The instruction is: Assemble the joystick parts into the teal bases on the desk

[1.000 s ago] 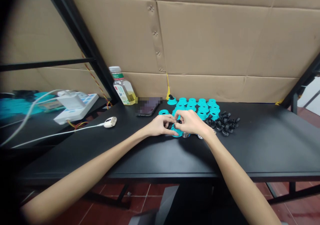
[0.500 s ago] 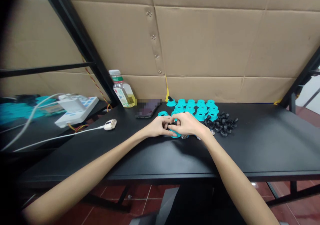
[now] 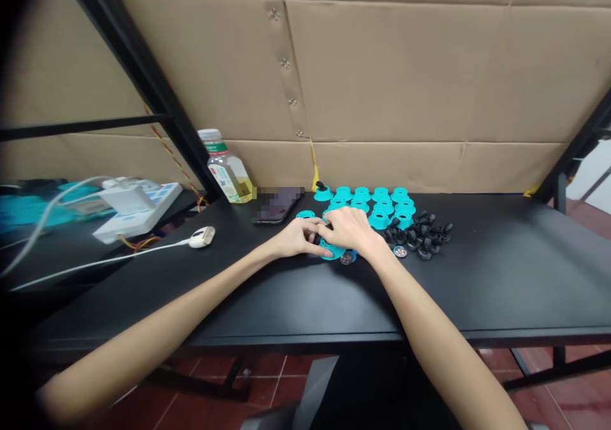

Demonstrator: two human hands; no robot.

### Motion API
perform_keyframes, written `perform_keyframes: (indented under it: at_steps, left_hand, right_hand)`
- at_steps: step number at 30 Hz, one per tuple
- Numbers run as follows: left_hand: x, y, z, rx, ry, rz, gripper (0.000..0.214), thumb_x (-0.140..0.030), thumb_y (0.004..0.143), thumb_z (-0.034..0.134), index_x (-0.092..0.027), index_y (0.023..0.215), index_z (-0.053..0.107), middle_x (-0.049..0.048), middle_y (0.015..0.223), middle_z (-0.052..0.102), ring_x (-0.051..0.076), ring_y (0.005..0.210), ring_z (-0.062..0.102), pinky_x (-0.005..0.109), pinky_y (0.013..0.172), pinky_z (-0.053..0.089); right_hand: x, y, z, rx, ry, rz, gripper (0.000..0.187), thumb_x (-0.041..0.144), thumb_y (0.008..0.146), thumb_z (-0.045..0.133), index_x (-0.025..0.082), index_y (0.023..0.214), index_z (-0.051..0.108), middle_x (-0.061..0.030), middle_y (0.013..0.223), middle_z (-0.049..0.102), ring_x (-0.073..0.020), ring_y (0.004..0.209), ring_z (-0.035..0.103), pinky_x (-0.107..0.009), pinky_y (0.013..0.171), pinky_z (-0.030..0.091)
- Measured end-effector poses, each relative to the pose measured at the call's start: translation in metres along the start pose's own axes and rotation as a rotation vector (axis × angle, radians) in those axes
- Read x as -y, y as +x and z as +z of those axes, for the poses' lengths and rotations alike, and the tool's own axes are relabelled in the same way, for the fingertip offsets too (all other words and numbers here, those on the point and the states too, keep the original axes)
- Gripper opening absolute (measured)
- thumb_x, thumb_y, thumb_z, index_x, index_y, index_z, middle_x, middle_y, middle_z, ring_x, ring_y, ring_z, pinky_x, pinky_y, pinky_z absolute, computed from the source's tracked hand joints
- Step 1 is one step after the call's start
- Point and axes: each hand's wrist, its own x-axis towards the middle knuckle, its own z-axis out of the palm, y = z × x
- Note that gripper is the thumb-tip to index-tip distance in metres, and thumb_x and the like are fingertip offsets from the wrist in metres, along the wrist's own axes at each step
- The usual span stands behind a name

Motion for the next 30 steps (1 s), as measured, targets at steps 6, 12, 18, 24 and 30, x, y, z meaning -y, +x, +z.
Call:
perform_keyframes:
  at_steps: [6, 12, 18, 24, 30]
  left_hand:
    - [0.001, 0.000, 0.000, 0.006, 0.035, 0.010, 0.044, -0.047, 0.056, 0.083, -0.017, 0.087, 0.076, -0.0002, 0.077, 0.058, 0.007, 0.056, 0.035, 0.022, 0.051, 0.029]
    - [-0.001, -0.002, 0.001, -0.008, 0.029, -0.023, 0.048, -0.049, 0.055, 0.083, -0.013, 0.086, 0.074, 0.0014, 0.080, 0.057, 0.006, 0.053, 0.034, 0.021, 0.046, 0.026]
    - [-0.005, -0.003, 0.000, 0.018, 0.037, -0.008, 0.049, -0.049, 0.056, 0.082, -0.015, 0.090, 0.074, 0.0014, 0.084, 0.058, 0.005, 0.052, 0.032, 0.021, 0.046, 0.026]
    - [-0.004, -0.003, 0.003, -0.008, 0.032, 0.009, 0.043, -0.050, 0.056, 0.082, -0.014, 0.074, 0.067, -0.0009, 0.077, 0.056, 0.007, 0.056, 0.038, 0.021, 0.049, 0.029]
    - [-0.008, -0.003, 0.001, -0.009, 0.067, -0.025, 0.045, -0.051, 0.055, 0.082, -0.015, 0.079, 0.070, -0.0030, 0.072, 0.050, 0.006, 0.053, 0.032, 0.021, 0.048, 0.026]
  right_hand:
    - [0.005, -0.002, 0.000, -0.017, -0.122, 0.192, 0.054, 0.050, 0.093, 0.034, 0.012, 0.084, 0.072, -0.0163, 0.079, 0.069, -0.0230, 0.079, 0.062, -0.027, 0.065, 0.037]
    - [-0.007, -0.014, -0.021, -0.011, 0.035, 0.121, 0.047, 0.054, 0.089, 0.041, 0.018, 0.075, 0.067, -0.0058, 0.069, 0.066, -0.0169, 0.066, 0.056, -0.025, 0.058, 0.030]
    - [-0.010, -0.017, -0.023, 0.057, 0.104, 0.056, 0.024, 0.038, 0.080, 0.054, 0.019, 0.067, 0.060, -0.0002, 0.061, 0.059, -0.0117, 0.059, 0.046, -0.025, 0.055, 0.024]
    - [0.008, -0.016, -0.015, 0.032, 0.024, 0.042, 0.044, 0.046, 0.087, 0.047, 0.016, 0.057, 0.059, -0.0020, 0.054, 0.051, -0.0115, 0.054, 0.040, -0.026, 0.053, 0.019]
    - [-0.002, -0.015, -0.022, -0.010, 0.209, 0.005, 0.042, 0.051, 0.086, 0.051, 0.016, 0.070, 0.068, -0.0014, 0.060, 0.057, -0.0115, 0.059, 0.045, -0.024, 0.054, 0.024]
